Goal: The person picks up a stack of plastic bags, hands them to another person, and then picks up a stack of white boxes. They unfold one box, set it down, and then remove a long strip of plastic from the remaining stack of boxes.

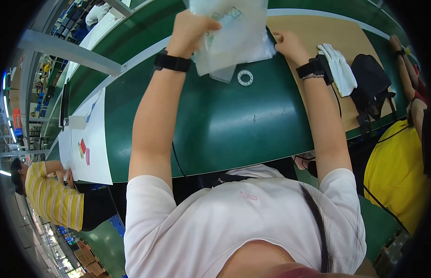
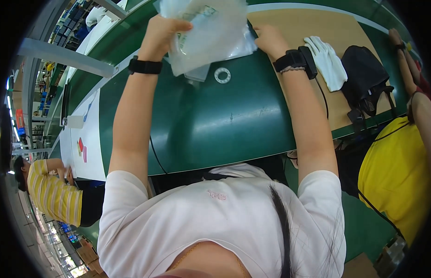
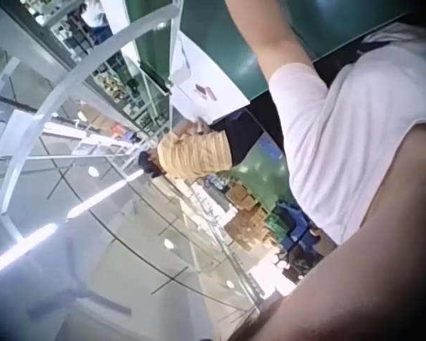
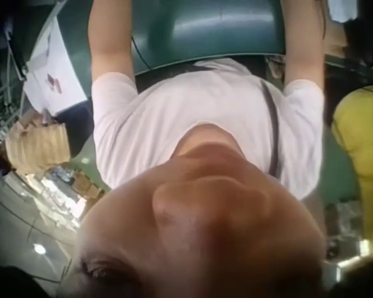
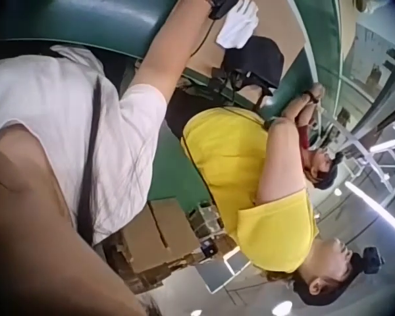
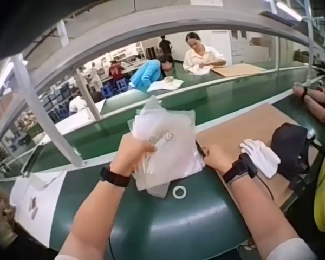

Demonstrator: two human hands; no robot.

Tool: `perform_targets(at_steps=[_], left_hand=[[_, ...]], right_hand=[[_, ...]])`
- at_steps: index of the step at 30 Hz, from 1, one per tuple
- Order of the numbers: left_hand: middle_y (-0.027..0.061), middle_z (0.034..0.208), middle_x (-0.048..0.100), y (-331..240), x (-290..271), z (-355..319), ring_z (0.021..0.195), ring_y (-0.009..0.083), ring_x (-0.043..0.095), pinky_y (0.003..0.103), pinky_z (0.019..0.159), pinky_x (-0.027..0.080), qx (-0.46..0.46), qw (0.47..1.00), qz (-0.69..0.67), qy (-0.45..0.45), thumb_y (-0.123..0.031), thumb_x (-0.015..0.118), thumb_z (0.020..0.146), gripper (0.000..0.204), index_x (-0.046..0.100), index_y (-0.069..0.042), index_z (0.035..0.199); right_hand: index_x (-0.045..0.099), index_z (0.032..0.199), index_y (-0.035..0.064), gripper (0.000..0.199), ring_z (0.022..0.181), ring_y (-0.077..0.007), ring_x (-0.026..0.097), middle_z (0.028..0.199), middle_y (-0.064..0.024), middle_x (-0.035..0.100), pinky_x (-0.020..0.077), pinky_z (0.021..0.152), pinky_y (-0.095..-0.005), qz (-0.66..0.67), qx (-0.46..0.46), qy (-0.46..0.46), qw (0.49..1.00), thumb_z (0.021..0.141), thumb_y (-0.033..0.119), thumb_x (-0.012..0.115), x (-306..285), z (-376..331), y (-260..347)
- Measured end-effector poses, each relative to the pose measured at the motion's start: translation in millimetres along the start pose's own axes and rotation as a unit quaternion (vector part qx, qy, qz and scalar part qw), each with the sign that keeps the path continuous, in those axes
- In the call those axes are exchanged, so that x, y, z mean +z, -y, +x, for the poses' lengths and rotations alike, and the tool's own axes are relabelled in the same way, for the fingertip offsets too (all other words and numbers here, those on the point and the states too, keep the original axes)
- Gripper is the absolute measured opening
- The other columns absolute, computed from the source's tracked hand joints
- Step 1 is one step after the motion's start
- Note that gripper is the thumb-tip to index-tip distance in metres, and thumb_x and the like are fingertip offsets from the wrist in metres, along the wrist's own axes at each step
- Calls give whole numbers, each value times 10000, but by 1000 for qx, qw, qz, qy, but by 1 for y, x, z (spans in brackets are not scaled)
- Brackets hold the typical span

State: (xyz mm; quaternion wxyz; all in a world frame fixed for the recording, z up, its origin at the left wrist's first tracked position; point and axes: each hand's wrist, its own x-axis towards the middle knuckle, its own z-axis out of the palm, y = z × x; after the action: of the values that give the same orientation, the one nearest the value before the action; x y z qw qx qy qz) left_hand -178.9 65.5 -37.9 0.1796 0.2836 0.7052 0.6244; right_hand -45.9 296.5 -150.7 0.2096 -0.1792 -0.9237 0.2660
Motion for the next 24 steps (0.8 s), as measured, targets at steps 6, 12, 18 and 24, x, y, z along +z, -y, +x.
perform_targets(at_steps=[6,12,18,24], left_hand=[[125,929,650,6,-32,-4,835,235,637,358,766,514,-27,996,-84,25,74,693,662,371,609,59,1023],[101,971,649,-19,-55,-15,869,211,640,352,829,520,-3,982,-152,116,29,669,740,374,571,49,1101],[219,1150,594,-24,-52,-16,1031,331,610,462,956,467,-77,879,-390,265,-48,618,778,487,474,74,1228],[189,1083,615,-6,-22,-30,972,309,626,428,934,485,-138,876,-424,181,49,622,757,441,508,83,1181]], right_hand=[[597,1186,28,432,929,-249,619,989,-144,657,481,840,-315,27,34,19,999,813,240,645,-12,-5,17],[391,1392,83,594,1177,-220,515,1280,-100,534,416,979,-381,495,58,41,866,913,384,570,-20,-3,35],[406,1350,79,566,1195,-263,459,1298,-116,498,343,1049,-399,694,202,65,688,940,464,476,-31,-11,74],[399,1337,40,600,1152,-302,477,1322,-146,462,362,1041,-443,760,180,-9,625,969,498,278,-10,-24,63]])
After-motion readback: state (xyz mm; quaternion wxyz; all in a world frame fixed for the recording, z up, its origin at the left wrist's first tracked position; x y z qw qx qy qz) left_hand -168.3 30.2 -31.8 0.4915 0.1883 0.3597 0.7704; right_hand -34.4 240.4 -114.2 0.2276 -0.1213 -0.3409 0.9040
